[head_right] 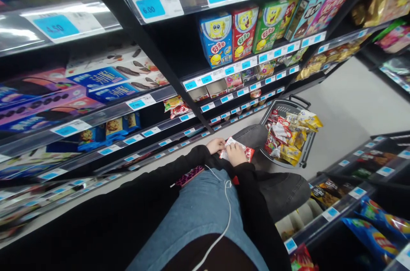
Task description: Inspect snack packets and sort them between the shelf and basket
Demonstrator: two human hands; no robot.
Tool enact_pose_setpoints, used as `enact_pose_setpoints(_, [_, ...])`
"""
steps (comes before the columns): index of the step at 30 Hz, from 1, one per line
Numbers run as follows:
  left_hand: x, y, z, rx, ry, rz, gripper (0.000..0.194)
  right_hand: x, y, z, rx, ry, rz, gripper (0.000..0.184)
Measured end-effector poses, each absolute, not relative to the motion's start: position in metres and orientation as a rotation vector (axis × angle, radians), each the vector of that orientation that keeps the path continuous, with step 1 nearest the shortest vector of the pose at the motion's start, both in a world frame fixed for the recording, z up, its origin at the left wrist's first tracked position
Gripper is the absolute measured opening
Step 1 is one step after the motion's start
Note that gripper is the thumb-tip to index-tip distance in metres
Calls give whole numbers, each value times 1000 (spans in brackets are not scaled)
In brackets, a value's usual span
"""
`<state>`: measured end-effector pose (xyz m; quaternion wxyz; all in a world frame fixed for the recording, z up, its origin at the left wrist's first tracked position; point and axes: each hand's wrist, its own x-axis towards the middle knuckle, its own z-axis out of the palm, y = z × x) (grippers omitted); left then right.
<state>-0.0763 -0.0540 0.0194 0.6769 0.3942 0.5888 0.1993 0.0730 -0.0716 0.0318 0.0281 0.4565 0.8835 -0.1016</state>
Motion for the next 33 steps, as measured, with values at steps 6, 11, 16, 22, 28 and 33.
enact_pose_setpoints(6, [-86,-53,20,1025,1168,540,38,72,-61,25,1495,2648,-381,21])
enact_pose_setpoints(11, [-80,-48,15,1040,1255,534,14,76,-54,21,1548,2599,-428,19])
enact_pose_setpoints(16, [-71,-42,11,1036,1370,460,12,84,-55,30,1609,2547,-411,22])
enact_pose_setpoints(22, [-64,-34,9,1092,1509,369,14,102,-68,52,1676,2405,-382,22])
enact_pose_setpoints(28, [-60,-32,9,1164,1595,347,25,95,-87,60,1799,2240,-399,34])
enact_pose_setpoints(33, [-59,-33,10,1211,1574,374,20,91,-81,52,1876,2106,-495,36])
